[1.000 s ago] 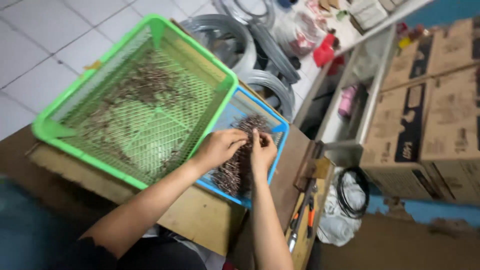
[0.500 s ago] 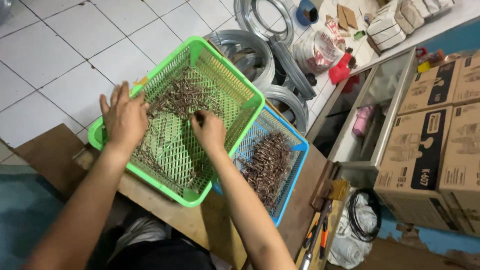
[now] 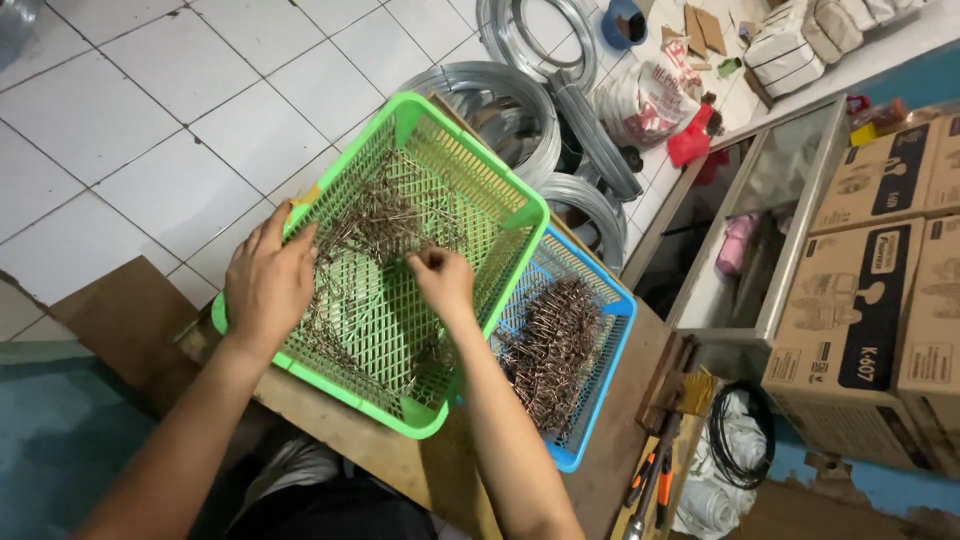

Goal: Cutting metal wire ties using a manual lever-action cutter and sorting them into baskets.

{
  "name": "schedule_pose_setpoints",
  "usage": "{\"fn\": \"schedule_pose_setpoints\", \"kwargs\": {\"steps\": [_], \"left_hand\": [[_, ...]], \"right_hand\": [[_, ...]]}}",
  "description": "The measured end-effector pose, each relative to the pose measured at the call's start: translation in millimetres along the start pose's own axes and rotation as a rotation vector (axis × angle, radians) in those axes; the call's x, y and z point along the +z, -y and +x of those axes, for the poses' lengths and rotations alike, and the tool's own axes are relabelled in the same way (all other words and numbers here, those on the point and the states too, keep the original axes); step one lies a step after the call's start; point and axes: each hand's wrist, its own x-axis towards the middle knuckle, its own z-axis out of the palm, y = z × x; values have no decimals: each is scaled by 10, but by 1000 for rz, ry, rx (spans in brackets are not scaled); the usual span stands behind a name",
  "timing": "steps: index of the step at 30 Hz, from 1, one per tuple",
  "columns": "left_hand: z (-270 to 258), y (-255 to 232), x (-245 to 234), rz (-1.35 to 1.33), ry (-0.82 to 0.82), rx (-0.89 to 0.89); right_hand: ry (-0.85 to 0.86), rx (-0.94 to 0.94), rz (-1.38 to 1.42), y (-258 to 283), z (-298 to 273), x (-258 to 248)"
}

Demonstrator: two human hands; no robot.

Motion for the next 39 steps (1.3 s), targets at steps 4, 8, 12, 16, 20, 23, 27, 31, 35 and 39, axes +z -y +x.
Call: {"fn": "schedule_pose_setpoints", "kwargs": {"steps": [4,8,12,16,20,23,27,31,35,39], "left_hand": [[26,-75,-62,82,43,25],[-1,-130,-107,-17,-53,19],[-90,-213,195,-386,-164,84],[-115,-830,-138,-586,138,-105],[43,-913,78,-697,179,-36],[64,-847,306,-710,195,97],[59,-719,602,-752,106,208],[23,-839,515,-891,214,-58],[-18,-649,801,-827,75,-66],[38,-744,559,-889,174,-68]], "right_hand": [[65,145,235,674,-447,-760],[28,321,625,584,-585,-935],[74,365,901,745,-752,-1021],[-100,168,624,596,-892,-820],[-58,179,808,599,-960,-802],[16,227,941,526,-966,-787],[41,164,942,247,-891,-587],[21,-39,598,373,-897,-691],[19,-136,546,505,-886,-699],[-104,-18,675,320,-760,-473]]}}
